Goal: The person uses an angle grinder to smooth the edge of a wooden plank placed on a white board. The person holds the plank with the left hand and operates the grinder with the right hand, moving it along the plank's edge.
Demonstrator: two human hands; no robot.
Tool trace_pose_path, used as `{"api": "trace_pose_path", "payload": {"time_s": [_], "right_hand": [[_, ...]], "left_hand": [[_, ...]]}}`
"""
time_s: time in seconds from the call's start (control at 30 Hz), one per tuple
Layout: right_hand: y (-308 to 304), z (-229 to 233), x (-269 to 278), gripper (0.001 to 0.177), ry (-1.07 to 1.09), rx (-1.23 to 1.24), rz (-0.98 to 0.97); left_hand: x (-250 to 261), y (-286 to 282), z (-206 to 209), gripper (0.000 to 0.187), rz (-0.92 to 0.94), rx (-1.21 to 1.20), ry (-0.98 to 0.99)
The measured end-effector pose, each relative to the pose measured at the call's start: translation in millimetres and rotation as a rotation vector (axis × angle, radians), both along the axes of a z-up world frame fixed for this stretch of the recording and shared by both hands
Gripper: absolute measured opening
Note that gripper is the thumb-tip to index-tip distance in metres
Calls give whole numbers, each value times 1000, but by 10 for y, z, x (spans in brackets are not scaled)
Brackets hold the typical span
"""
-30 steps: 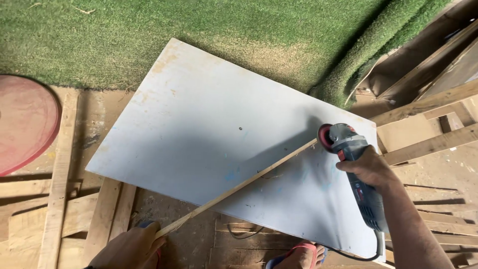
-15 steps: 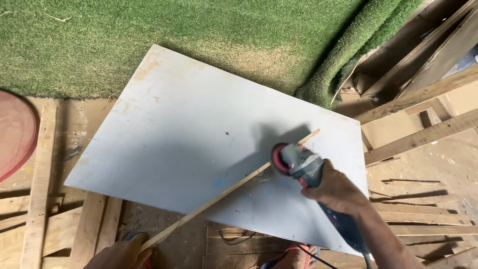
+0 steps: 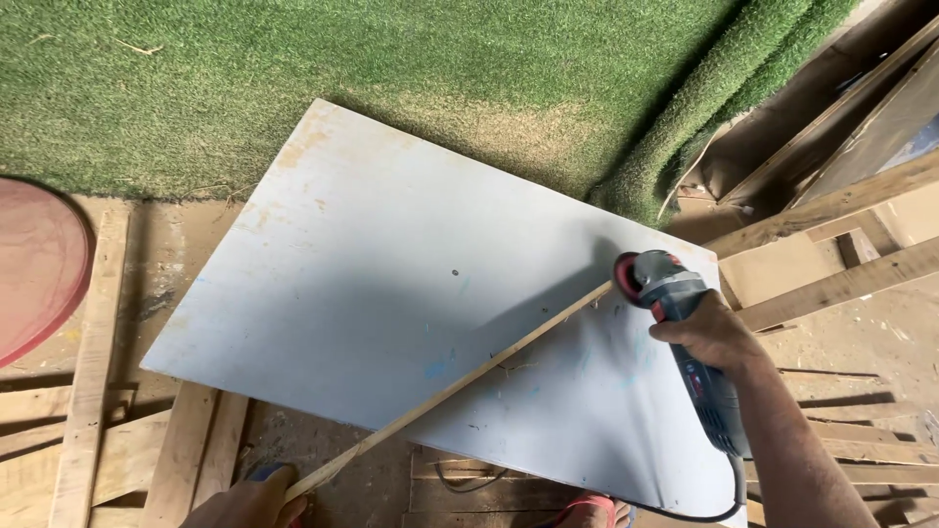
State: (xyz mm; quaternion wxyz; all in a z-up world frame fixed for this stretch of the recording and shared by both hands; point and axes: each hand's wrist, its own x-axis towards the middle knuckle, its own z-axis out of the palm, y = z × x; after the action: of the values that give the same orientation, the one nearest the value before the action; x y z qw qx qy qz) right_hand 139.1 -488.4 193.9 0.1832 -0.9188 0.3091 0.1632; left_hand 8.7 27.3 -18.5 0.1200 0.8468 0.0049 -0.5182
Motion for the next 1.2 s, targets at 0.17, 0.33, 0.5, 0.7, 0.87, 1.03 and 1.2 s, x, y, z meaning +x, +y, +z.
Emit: {"api": "trace_pose_path", "payload": {"time_s": [0.17,0.33,0.5,0.7,0.87,1.03,1.2], "right_hand": [[-135,-54,26,56,-184,54,-59],[-233,-142,5,39,-225,126,-48],[-137,-61,-5,51,-237,108,-86],[136,42,-119,39,-37,16,8],[687,160,-356,76,172,0,119],[1207,246,-663,69,284,10,235],[1375,221,-801,61,289,22,353]], "left_hand": [[29,-18,44,25,-9,17,37],[-22,45,-189,23,-38,-36,-24],[-36,77,-281,25,-59,-74,-61],[-52,2,162,25,-39,-57,-122],[-118,65,62,30,-83,-140,-247],[-93,50,96,27,-89,-122,-220],[-82,41,90,26,-96,-83,-200]]}}
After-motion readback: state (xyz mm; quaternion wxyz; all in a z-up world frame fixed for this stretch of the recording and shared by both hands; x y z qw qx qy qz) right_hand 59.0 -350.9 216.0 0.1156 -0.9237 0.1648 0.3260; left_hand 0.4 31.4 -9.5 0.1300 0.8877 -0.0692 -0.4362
